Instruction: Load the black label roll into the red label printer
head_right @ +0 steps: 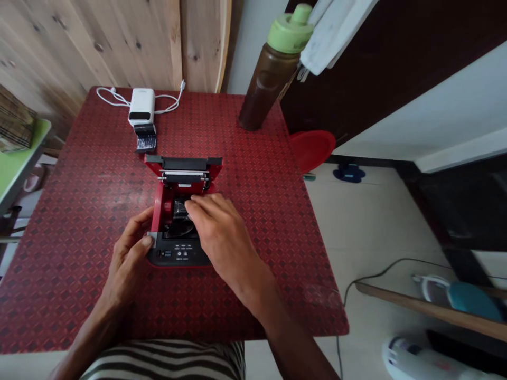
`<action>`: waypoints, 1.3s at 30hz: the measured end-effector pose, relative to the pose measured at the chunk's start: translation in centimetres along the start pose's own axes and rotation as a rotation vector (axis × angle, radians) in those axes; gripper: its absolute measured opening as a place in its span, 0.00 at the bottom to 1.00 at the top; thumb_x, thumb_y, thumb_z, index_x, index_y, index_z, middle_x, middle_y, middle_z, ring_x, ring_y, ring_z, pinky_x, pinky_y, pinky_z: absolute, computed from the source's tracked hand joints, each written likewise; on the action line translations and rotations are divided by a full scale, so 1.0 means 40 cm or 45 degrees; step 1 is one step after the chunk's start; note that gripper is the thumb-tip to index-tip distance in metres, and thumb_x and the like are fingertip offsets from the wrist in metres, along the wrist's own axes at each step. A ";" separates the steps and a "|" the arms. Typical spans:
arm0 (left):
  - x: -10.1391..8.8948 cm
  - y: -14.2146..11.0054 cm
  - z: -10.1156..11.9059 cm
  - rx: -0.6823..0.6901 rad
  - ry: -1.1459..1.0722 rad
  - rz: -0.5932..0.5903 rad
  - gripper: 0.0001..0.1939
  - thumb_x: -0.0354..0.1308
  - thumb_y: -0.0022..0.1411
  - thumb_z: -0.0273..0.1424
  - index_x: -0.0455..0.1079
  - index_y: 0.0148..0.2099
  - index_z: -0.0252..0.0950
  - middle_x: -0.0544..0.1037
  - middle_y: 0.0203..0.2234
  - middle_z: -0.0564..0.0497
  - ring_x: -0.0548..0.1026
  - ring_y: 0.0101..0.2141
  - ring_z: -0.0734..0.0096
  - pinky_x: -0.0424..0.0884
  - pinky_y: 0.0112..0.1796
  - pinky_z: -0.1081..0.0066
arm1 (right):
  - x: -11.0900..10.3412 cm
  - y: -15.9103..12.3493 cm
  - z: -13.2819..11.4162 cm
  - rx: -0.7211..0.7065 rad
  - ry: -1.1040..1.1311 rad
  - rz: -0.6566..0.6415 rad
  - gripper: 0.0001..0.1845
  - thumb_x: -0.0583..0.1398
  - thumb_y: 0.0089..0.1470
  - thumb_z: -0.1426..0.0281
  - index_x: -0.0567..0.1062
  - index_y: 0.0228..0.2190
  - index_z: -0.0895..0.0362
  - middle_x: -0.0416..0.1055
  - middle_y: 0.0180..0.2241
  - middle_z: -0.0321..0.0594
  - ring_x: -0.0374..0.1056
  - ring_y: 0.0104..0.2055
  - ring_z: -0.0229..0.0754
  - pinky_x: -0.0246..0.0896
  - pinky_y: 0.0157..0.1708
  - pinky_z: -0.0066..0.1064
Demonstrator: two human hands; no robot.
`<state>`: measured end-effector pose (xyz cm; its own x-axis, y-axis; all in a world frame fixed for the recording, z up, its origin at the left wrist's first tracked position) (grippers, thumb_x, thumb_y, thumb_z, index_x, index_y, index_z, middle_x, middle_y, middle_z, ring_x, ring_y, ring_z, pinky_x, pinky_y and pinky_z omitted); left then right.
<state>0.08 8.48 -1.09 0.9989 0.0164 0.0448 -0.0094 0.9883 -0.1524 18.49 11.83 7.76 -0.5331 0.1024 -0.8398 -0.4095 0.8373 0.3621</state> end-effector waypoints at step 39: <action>-0.014 -0.003 -0.025 0.008 0.012 0.028 0.29 0.64 0.74 0.47 0.73 0.72 0.45 0.79 0.69 0.44 0.78 0.65 0.46 0.80 0.50 0.59 | -0.193 -0.062 0.202 0.694 0.126 0.477 0.12 0.71 0.56 0.65 0.79 0.42 0.49 0.79 0.32 0.32 0.72 0.30 0.42 0.69 0.32 0.36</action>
<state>-0.44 8.20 -2.07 0.9988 0.0369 0.0322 -0.0318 0.9886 -0.1472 29.59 13.29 10.06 -0.6424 0.4114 -0.6466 0.2354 0.9089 0.3443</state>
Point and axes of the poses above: each hand's wrist, its own y-axis towards the middle knuckle, its own x-axis out of the palm, z = x × y, the point moved 8 cm from there along y, towards the middle knuckle
